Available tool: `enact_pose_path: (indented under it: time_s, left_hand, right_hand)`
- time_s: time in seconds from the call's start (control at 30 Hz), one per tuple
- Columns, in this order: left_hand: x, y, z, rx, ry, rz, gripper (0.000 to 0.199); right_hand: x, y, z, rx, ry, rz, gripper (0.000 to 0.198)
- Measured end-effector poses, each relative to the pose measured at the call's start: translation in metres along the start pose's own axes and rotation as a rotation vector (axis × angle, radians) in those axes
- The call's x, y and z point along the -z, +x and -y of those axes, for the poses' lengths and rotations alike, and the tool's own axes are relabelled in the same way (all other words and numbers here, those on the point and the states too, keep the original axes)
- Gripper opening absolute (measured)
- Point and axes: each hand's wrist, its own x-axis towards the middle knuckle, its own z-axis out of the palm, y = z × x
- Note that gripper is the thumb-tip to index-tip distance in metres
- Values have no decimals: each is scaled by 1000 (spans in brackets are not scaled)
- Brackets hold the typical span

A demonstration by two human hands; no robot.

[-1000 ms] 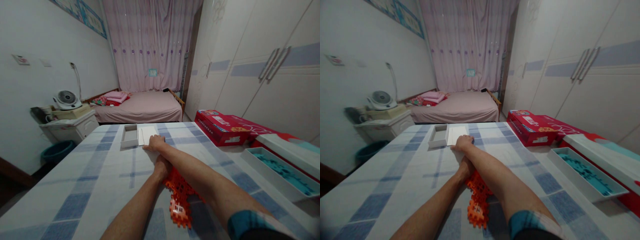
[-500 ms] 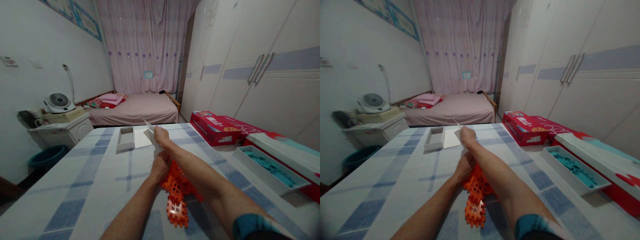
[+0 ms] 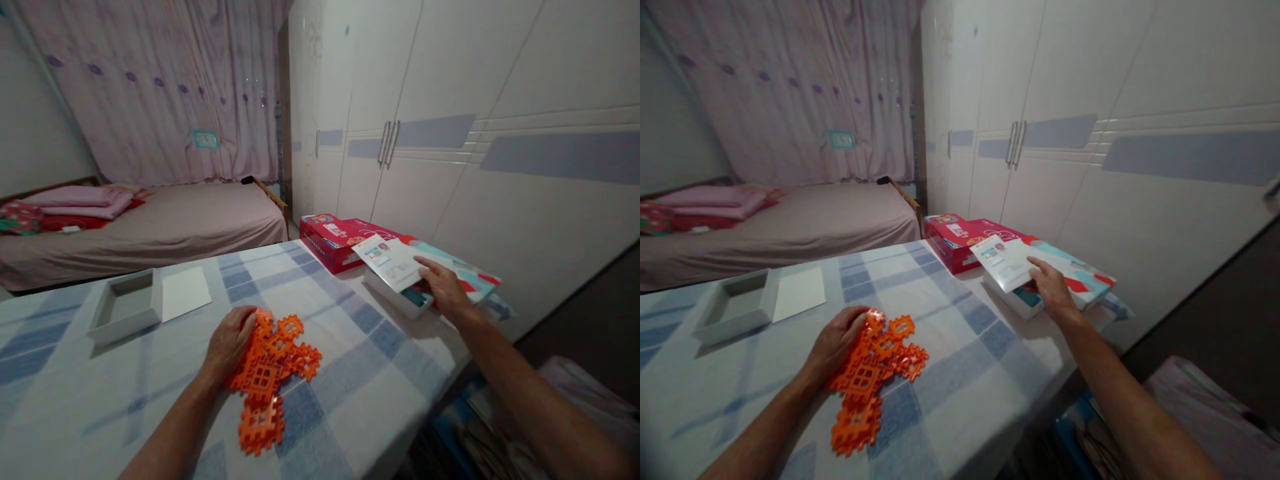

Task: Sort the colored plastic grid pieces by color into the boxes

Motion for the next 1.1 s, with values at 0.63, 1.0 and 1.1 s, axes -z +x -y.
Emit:
enact_pose_path:
  time_s: [0.63,1.0,1.1]
  left_hand:
    - [-1,2,6,8,32,5,43]
    - [0,2,5,-22,45,-17,42]
    - [-1,3,7,-31,53,-22,42]
  right_hand:
    - [41,-2,-62,-61,-313,-131,44]
    - [18,-55,-30,519,-1235,-315,50]
    - [0,-56,-31,713,-1247,-148,59]
